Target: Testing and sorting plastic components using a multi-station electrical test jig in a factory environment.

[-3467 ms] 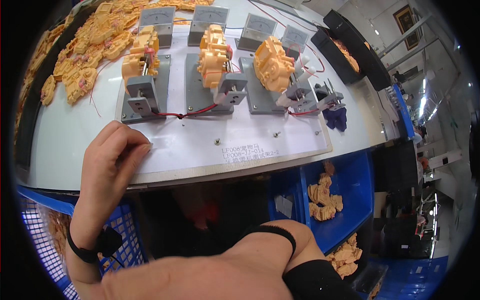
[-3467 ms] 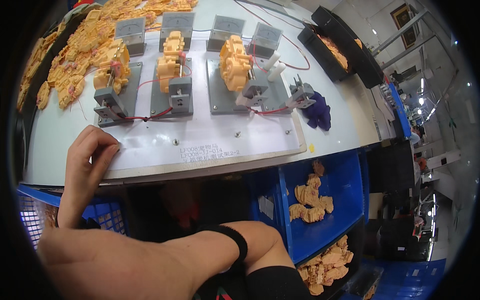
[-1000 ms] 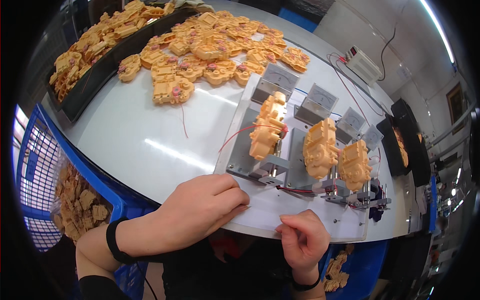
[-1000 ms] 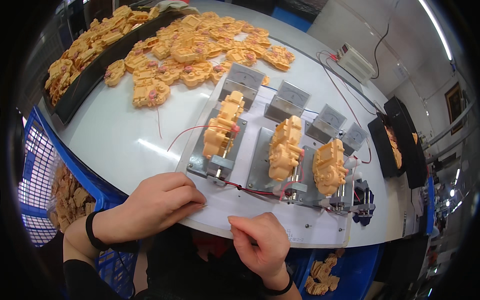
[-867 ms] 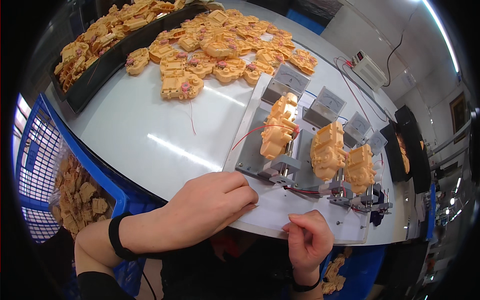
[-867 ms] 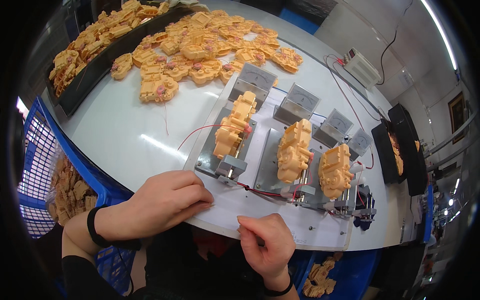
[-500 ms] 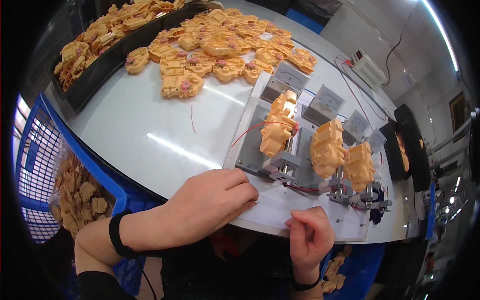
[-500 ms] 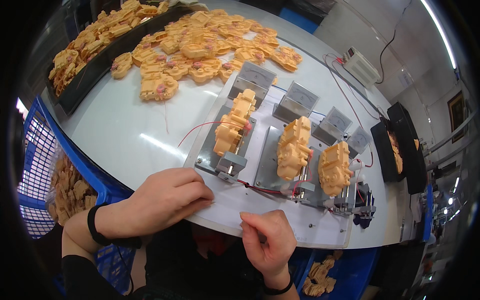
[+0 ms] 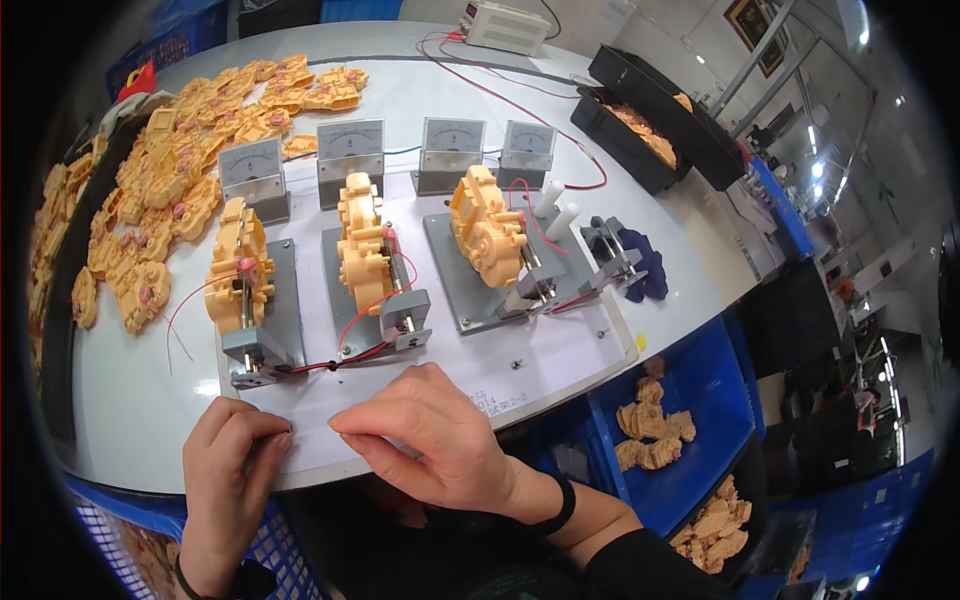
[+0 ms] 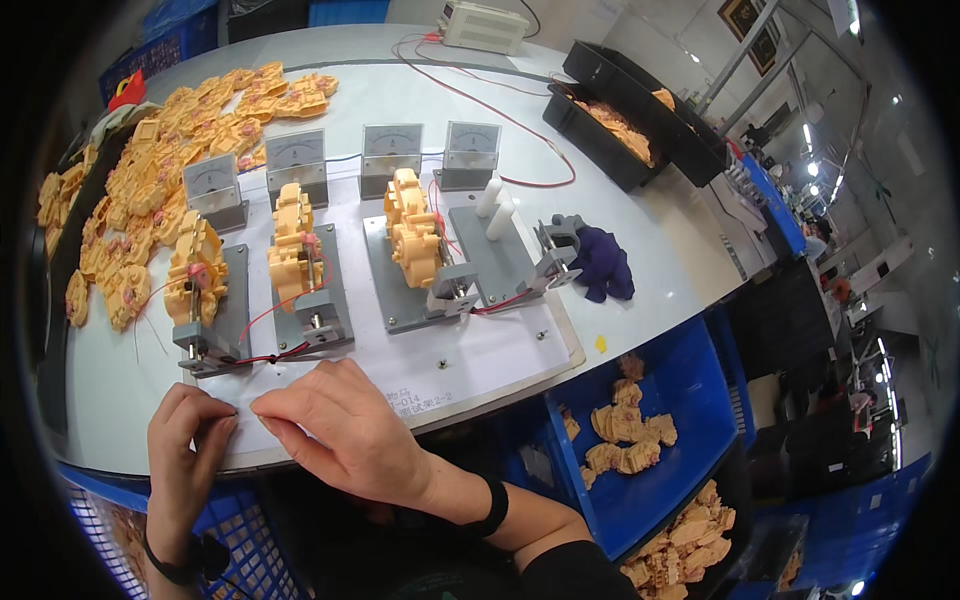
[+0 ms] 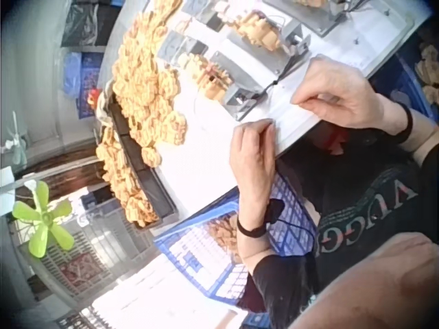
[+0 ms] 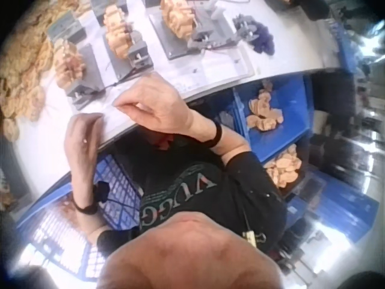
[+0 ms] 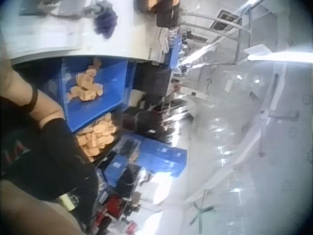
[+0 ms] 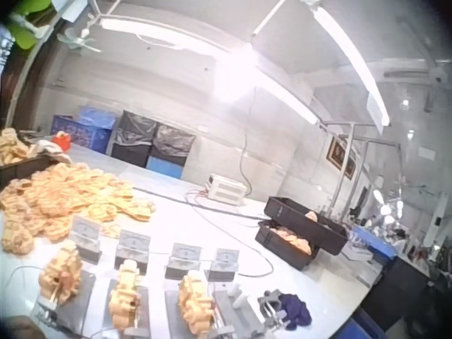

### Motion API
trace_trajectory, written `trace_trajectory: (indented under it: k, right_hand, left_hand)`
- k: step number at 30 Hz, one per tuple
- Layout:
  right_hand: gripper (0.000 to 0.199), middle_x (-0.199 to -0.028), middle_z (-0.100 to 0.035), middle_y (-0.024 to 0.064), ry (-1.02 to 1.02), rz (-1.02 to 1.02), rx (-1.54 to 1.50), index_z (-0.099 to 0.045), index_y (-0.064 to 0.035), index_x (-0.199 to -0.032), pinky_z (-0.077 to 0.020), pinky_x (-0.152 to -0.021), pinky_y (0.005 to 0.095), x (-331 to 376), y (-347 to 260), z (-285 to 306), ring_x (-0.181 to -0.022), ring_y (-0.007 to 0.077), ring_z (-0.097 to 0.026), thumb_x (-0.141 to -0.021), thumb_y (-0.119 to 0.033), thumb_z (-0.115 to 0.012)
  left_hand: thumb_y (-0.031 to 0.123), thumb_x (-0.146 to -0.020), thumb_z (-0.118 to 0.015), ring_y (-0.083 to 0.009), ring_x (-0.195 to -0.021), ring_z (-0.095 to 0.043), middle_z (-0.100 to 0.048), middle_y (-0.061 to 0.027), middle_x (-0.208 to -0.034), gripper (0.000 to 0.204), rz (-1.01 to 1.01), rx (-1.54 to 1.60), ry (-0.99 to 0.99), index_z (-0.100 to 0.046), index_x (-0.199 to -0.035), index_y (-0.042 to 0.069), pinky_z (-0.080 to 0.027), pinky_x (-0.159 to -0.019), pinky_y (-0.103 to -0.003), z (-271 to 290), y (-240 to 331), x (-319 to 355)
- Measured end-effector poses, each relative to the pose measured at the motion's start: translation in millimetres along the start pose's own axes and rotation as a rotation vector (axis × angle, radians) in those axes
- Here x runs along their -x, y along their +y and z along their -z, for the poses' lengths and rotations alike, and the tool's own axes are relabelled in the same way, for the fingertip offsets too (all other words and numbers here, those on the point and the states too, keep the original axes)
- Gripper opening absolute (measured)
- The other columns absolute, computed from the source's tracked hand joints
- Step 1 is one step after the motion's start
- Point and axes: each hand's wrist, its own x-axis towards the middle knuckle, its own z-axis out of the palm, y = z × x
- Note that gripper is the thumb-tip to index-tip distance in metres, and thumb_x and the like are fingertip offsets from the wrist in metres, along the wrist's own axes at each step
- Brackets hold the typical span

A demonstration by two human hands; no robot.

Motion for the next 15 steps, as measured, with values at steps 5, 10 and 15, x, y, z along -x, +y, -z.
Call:
trace_trajectory:
  k: [5, 10, 15]
  right_hand:
    - [0.029, -0.089, -0.069, 0.0016, -0.001, 0.003, -0.006, -0.072, -0.0080, -0.110, -0.0448, -0.072, 0.0305, 1.5, -1.6, -2.7, -0.075, 0.0187, -0.060, -0.083, 0.002, -0.077]
    - [0.030, -0.089, -0.069, 0.0015, -0.007, 0.004, -0.007, -0.072, -0.0079, -0.110, -0.0449, -0.071, 0.0310, 0.8, -1.8, -4.6, -0.075, 0.0190, -0.060, -0.083, 0.002, -0.077]
    - [0.029, -0.089, -0.069, 0.0017, -0.013, 0.000, 0.002, -0.072, -0.0077, -0.110, -0.0444, -0.071, 0.0310, 0.5, -2.6, -3.3, -0.075, 0.0194, -0.060, -0.083, 0.002, -0.077]
  left_hand:
    - [-0.002, -0.082, -0.075, -0.0258, -0.074, -0.061, -0.061, -0.0109, -0.086, 0.013, 0.021, -0.005, -0.002, -0.068, -0.093, 0.002, -0.048, -0.065, -0.034, 3.0, 2.2, 3.4]
    - [-0.003, -0.083, -0.074, -0.0261, -0.074, -0.060, -0.060, -0.0112, -0.086, 0.012, 0.007, -0.009, 0.021, -0.067, -0.092, 0.001, -0.047, -0.065, -0.034, 2.5, 2.3, 2.8]
    - [-0.004, -0.083, -0.074, -0.0269, -0.074, -0.060, -0.060, -0.0118, -0.085, 0.012, 0.015, 0.006, 0.025, -0.066, -0.091, 0.000, -0.047, -0.066, -0.035, 0.3, 2.0, 1.7]
